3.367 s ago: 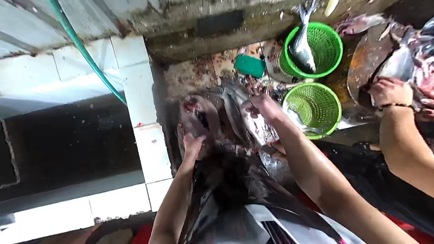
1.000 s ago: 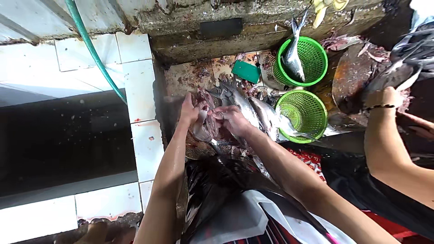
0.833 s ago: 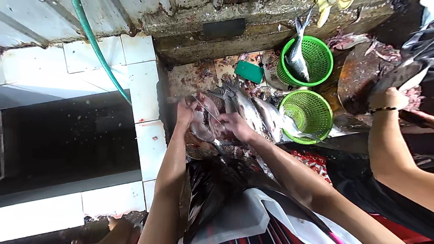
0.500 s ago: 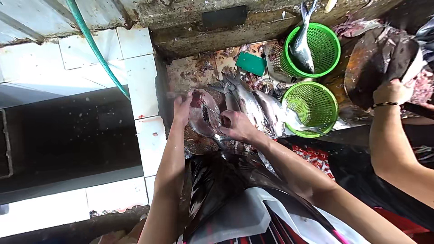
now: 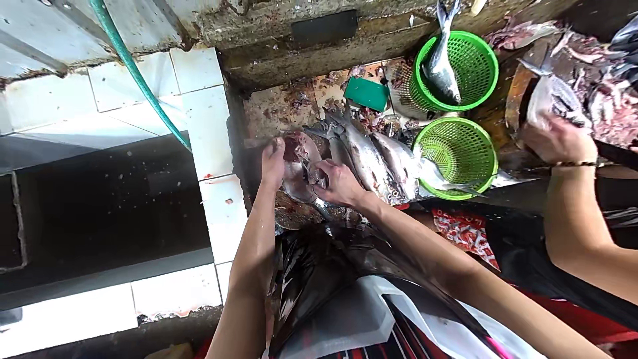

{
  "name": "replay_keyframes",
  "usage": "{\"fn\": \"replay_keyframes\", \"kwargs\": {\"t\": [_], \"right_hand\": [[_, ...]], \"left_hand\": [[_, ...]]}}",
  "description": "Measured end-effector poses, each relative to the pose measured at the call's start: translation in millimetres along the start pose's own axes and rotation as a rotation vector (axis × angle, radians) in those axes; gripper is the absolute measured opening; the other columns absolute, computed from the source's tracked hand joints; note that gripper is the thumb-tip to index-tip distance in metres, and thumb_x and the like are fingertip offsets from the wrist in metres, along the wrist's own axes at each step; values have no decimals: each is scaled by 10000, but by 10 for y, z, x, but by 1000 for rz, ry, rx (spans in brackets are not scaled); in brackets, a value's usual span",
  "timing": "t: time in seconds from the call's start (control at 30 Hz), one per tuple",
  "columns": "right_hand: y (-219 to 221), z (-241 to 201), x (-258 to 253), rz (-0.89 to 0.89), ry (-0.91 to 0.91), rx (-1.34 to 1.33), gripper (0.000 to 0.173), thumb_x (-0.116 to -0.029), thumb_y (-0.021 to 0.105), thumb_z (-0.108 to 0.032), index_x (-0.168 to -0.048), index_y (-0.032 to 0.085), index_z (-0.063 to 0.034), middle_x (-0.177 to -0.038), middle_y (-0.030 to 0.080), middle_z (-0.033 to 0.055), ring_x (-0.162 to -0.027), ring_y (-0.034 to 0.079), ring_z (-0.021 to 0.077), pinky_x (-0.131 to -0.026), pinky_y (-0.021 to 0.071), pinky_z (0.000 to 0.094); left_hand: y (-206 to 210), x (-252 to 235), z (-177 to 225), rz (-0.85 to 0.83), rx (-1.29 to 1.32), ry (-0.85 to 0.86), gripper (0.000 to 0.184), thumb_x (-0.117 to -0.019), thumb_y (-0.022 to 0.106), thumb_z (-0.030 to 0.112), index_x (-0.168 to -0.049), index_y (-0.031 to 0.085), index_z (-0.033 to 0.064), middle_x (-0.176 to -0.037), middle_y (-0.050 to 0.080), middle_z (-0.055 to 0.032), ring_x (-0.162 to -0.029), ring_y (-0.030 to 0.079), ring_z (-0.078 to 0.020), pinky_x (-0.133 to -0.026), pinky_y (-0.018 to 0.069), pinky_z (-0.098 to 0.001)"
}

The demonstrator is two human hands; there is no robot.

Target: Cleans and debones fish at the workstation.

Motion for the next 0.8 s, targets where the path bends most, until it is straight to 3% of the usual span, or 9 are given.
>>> {"fn": "replay_keyframes", "kwargs": {"t": [0.1,0.2,0.27,0.33,0.4,0.5,0.67,0.73,0.8], "right_hand": [[29,33,51,-166,80,-780,245,-952,624,-124,-1172,713,-64,-884,718,65,-674,644,134,-624,574,334],[83,26,85,-367,228,-1580,336,-1021,486,-331,-1177,657,-87,-869,610,0,-666,556,78,-652,520,263],[51,-1,95,-322,256,-1469,351,-1023,467,-320,-1178,666,-75,-859,623,8,-663,567,80,-645,524,259],[-17,-10,89,-196,232,-912,256,-978,584,-181,-1155,712,-47,-840,700,62,-640,616,126,-595,543,311],[-58,-6,75,-141,204,-427,318,-858,735,-266,-1133,734,-106,-834,725,34,-679,673,163,-635,587,425],[-104,-30,95,-137,192,-183,392,-811,751,-348,-1136,725,-130,-817,704,18,-698,662,187,-665,569,494],[-32,47,42,-90,146,-309,392,-812,714,-347,-1153,710,-153,-806,696,18,-626,649,161,-559,571,434],[-2,30,41,-95,85,-552,300,-882,689,-208,-1168,718,-121,-860,728,40,-652,669,149,-579,588,378],[-14,-22,48,-136,76,-976,259,-945,614,-93,-1179,708,-33,-859,692,78,-636,592,128,-587,530,314]], "left_hand": [[-73,-19,-74,-59,-3,74,426,-1101,453,321,-1347,581,-2,-1269,652,-121,-1165,626,-136,-1042,513,-363],[-135,-51,-122,-96,-105,183,395,-1090,470,262,-1340,574,-25,-1207,661,-130,-1115,633,-120,-1018,515,-336],[-144,-66,-115,-100,-117,155,396,-1088,485,273,-1340,583,-15,-1209,665,-135,-1117,638,-129,-1020,518,-348],[-99,-53,-69,-75,-87,55,405,-1091,491,309,-1333,596,1,-1228,666,-143,-1140,641,-154,-1032,518,-377],[-32,-18,17,-23,-62,-28,408,-1091,492,336,-1313,611,15,-1251,661,-138,-1161,632,-164,-1043,506,-387],[22,13,76,24,-32,-87,472,-1093,468,397,-1344,598,19,-1321,634,-146,-1232,594,-179,-1078,475,-401],[59,74,56,-36,-84,-43,632,-1080,366,545,-1426,547,48,-1419,586,-131,-1322,545,-165,-1138,438,-403],[37,61,-8,-67,-99,55,571,-1091,382,486,-1390,573,39,-1354,620,-122,-1258,582,-138,-1096,474,-373],[-30,5,-54,-98,-155,197,452,-1096,429,345,-1344,592,3,-1239,658,-128,-1155,623,-125,-1037,504,-345]]}}
Point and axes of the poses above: each hand's wrist, its own x-axis away from the middle knuckle, its own y-axis out of the palm, z = x × y, the point moved 1 cm from there along -x, towards the middle knuckle
